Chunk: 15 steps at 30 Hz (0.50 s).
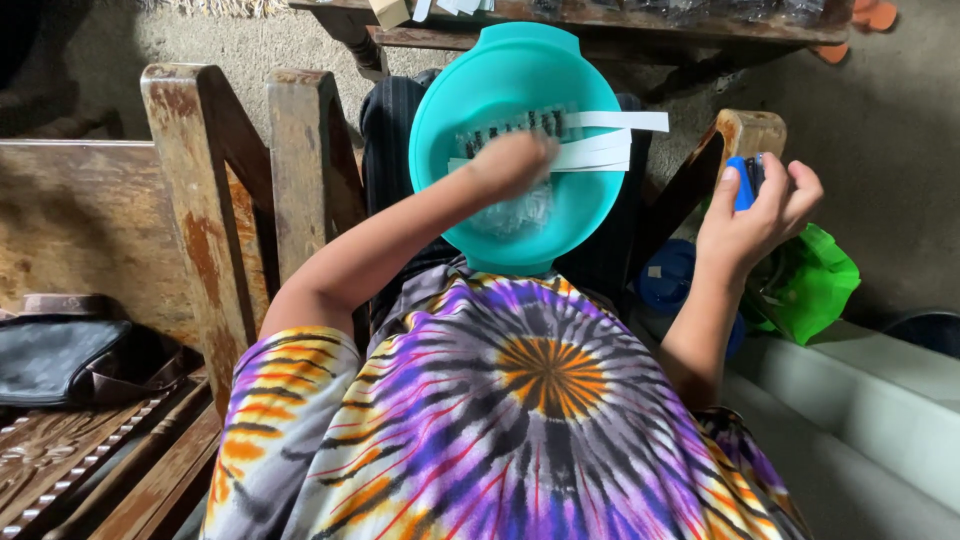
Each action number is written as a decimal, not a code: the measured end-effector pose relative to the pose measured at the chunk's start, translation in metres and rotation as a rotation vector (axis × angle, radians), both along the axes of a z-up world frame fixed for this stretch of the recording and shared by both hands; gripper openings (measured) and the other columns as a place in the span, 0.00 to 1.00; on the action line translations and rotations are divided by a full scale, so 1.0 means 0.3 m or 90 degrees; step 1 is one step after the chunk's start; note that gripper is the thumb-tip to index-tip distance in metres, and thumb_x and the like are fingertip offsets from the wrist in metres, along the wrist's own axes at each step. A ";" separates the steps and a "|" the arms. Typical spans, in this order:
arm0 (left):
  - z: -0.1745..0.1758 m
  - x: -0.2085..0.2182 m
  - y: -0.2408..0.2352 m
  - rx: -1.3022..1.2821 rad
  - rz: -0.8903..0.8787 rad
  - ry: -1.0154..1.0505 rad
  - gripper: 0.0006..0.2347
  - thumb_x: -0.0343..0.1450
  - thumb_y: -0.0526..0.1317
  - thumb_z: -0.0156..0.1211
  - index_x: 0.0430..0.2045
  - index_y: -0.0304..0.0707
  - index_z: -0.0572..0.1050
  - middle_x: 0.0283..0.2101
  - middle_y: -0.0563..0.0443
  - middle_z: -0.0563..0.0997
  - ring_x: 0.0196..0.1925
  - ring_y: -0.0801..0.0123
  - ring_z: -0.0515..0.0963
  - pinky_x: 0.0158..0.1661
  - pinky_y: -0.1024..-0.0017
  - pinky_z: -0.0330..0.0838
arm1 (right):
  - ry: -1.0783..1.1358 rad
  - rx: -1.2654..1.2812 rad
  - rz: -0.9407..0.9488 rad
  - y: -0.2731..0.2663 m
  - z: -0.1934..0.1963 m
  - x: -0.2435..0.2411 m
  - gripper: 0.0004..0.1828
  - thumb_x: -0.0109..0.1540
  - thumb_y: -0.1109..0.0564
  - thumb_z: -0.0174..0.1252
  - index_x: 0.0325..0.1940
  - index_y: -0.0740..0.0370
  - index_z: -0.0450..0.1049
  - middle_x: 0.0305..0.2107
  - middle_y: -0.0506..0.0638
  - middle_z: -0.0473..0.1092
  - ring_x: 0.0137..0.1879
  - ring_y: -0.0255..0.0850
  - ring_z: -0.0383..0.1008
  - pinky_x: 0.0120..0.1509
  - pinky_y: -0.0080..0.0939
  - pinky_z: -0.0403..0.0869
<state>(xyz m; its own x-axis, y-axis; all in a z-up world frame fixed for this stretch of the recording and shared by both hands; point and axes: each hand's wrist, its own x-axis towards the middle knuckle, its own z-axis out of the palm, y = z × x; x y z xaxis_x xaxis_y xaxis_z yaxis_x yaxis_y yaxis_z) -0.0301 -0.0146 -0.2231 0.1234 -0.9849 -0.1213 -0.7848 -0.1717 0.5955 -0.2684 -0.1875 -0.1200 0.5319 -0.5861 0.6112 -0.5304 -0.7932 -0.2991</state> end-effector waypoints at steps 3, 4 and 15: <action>-0.107 -0.070 0.009 0.010 -0.058 0.052 0.07 0.69 0.30 0.49 0.34 0.34 0.76 0.37 0.44 0.79 0.35 0.58 0.80 0.32 0.64 0.79 | -0.035 -0.004 0.034 0.013 0.019 0.015 0.14 0.64 0.57 0.62 0.49 0.70 0.74 0.47 0.61 0.61 0.50 0.59 0.64 0.53 0.59 0.65; -0.147 -0.090 0.006 0.008 -0.058 0.051 0.07 0.69 0.30 0.49 0.34 0.34 0.76 0.37 0.44 0.79 0.35 0.58 0.80 0.32 0.64 0.79 | -0.037 -0.006 0.035 0.017 0.023 0.022 0.14 0.64 0.57 0.62 0.49 0.70 0.74 0.47 0.61 0.61 0.50 0.59 0.64 0.53 0.59 0.65; -0.201 -0.166 -0.001 0.099 0.009 -0.085 0.07 0.66 0.35 0.51 0.33 0.36 0.73 0.38 0.36 0.76 0.39 0.36 0.79 0.33 0.47 0.75 | -0.063 -0.010 0.053 0.023 0.016 0.014 0.12 0.64 0.59 0.61 0.47 0.72 0.76 0.46 0.65 0.63 0.51 0.60 0.65 0.56 0.58 0.65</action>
<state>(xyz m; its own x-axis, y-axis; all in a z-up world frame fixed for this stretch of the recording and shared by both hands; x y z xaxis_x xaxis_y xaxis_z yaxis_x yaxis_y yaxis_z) -0.0798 -0.0148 -0.2834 0.1620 -0.9535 -0.2541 -0.8518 -0.2651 0.4518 -0.2641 -0.1805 -0.1154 0.5157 -0.5325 0.6712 -0.4308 -0.8383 -0.3341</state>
